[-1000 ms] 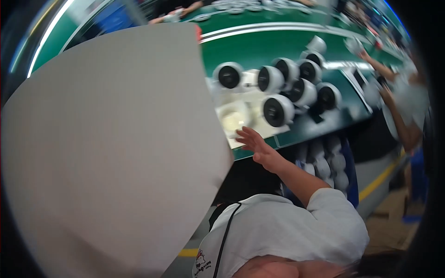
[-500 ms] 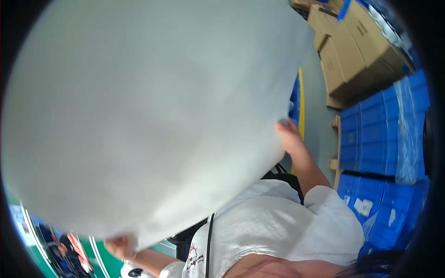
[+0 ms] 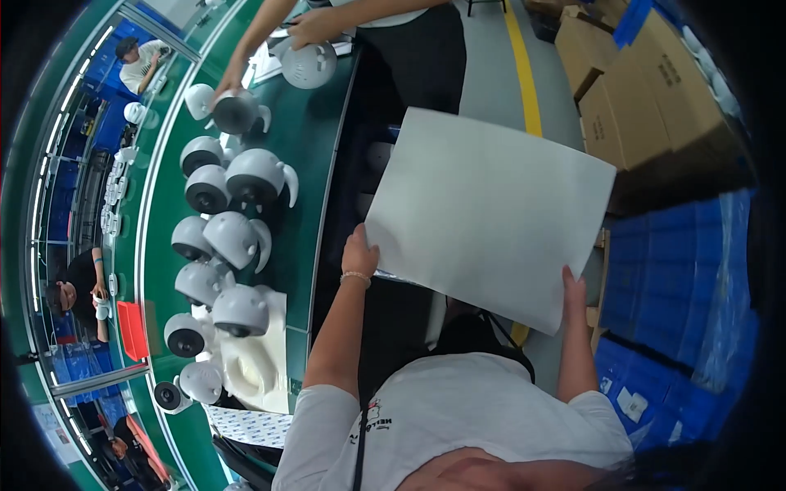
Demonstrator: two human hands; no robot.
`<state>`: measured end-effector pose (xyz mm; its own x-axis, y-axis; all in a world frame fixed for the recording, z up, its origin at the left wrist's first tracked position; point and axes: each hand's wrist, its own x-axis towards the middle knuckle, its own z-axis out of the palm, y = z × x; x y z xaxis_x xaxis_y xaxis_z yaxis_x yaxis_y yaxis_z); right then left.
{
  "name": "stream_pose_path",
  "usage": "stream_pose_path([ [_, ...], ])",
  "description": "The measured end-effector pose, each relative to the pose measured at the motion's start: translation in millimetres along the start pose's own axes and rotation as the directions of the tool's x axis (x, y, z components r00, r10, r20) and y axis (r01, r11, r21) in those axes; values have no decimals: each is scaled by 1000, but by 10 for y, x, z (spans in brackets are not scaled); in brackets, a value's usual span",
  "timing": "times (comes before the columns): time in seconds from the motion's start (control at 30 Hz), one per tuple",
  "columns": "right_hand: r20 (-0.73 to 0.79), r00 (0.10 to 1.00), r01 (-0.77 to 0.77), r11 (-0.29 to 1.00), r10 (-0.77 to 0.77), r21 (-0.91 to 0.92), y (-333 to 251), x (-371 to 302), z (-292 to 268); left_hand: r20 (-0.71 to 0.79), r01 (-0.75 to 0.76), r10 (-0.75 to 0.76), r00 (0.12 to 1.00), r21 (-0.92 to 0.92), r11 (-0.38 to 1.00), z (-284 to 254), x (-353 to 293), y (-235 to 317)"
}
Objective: Assembling and sorting security camera housings and components on a factory assembly line.
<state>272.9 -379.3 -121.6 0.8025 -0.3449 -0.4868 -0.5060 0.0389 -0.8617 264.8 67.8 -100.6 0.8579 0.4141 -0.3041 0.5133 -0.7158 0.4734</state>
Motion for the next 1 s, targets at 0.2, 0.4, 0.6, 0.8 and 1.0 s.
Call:
stream_pose_path([
  [0.2, 104, 986, -83, 919, 133, -385, -107, 584, 933, -90, 166, -167, 982, -17, 986, 457, 567, -1012],
  [0.4, 125, 988, 149, 791, -92, -593, 202, 780, 1226, -40, 333, -336, 941, 289, 898, 329, 543, -768],
  [0.6, 98, 957, 266, 696, -272, -667, 556, 909, 1171, -3, 220, -245, 970, 454, 864, 481, 662, -594],
  [0.8, 168, 961, 240, 361, -219, -901, 304, 678, 1423, 173, -63, -5, 985, 385, 921, 700, 825, -985],
  [1.0, 200, 952, 229, 102, -233, -968, 107, 731, 1469, 81, -22, -1, 997, 293, 956, 554, 858, -717],
])
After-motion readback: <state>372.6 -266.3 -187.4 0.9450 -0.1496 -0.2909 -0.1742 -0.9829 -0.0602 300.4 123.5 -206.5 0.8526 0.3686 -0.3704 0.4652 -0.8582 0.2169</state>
